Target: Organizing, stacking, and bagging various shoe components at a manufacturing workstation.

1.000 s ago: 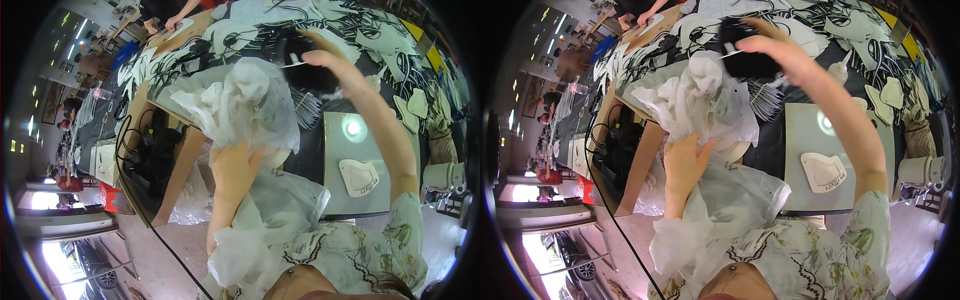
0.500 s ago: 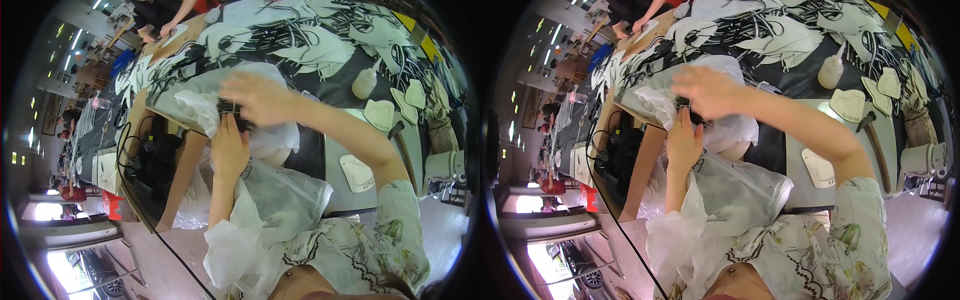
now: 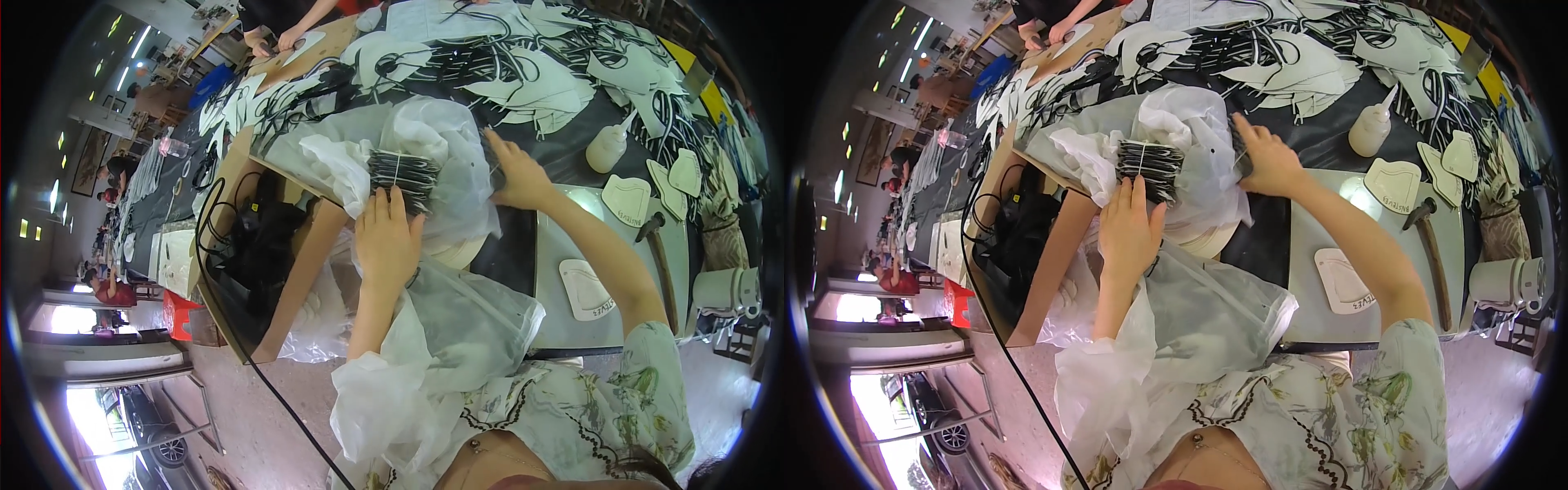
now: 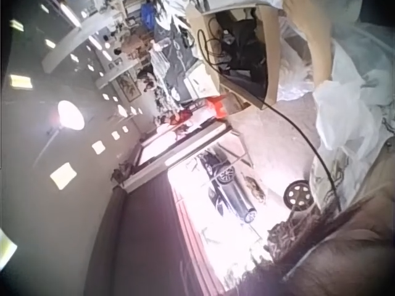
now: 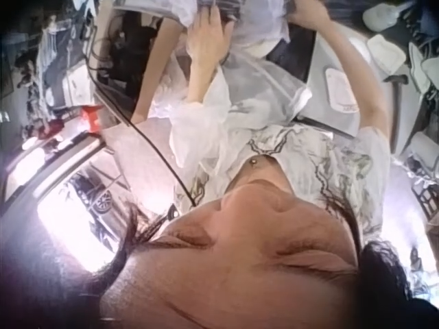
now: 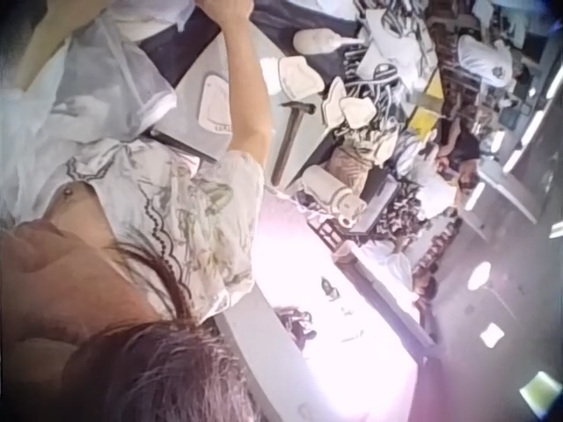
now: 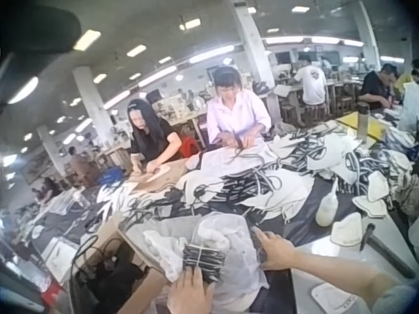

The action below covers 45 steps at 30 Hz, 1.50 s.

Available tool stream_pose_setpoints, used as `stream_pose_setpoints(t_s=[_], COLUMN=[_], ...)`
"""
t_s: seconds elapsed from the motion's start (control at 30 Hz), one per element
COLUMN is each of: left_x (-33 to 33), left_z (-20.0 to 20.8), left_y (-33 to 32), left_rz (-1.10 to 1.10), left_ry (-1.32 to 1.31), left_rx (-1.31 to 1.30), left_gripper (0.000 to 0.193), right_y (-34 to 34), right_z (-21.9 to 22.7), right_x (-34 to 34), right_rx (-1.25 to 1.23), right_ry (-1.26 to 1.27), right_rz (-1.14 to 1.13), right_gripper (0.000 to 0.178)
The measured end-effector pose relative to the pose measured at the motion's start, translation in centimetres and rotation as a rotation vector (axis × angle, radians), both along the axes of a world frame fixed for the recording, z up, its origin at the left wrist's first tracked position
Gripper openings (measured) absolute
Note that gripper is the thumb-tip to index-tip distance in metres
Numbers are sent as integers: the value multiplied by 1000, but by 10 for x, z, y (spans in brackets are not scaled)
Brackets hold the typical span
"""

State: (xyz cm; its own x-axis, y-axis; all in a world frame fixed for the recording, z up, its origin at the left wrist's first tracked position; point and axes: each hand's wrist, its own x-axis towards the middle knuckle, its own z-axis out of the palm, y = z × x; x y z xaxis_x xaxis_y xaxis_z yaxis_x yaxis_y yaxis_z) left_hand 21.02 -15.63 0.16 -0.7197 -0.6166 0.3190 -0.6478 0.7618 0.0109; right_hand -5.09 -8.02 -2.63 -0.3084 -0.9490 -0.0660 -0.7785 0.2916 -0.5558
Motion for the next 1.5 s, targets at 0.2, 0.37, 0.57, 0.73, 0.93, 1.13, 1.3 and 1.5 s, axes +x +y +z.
stream_pose_setpoints(t_s=[0.2,0.37,0.57,0.73,0.93,1.13,1.3,1.5], left_x=[2,7,15,14,8,18,8,-7], left_z=[0,1,1,-4,-4,0,1,5], left_y=[1,0,0,-1,-1,-2,-26,-27], left_rz=[-24,-26,-73,-59,-32,-3,-30,-36], left_ry=[75,52,128,160,208,438,728,643], left_rx=[37,53,93,92,70,146,-24,137], left_gripper=[54,50,44,44,41,32,46,49], right_y=[4,0,-9,-17,-90,-138,-149,-145], right_z=[-8,0,-18,21,100,49,34,39], right_x=[-37,-48,-85,-77,45,155,119,70], right_rx=[-159,-184,-203,-573,-1096,-234,-403,-369], right_ry=[-340,-291,-759,-777,-200,322,17,-130], right_rz=[-47,199,-102,-415,83,266,628,707], right_gripper=[109,105,86,81,86,85,104,87])
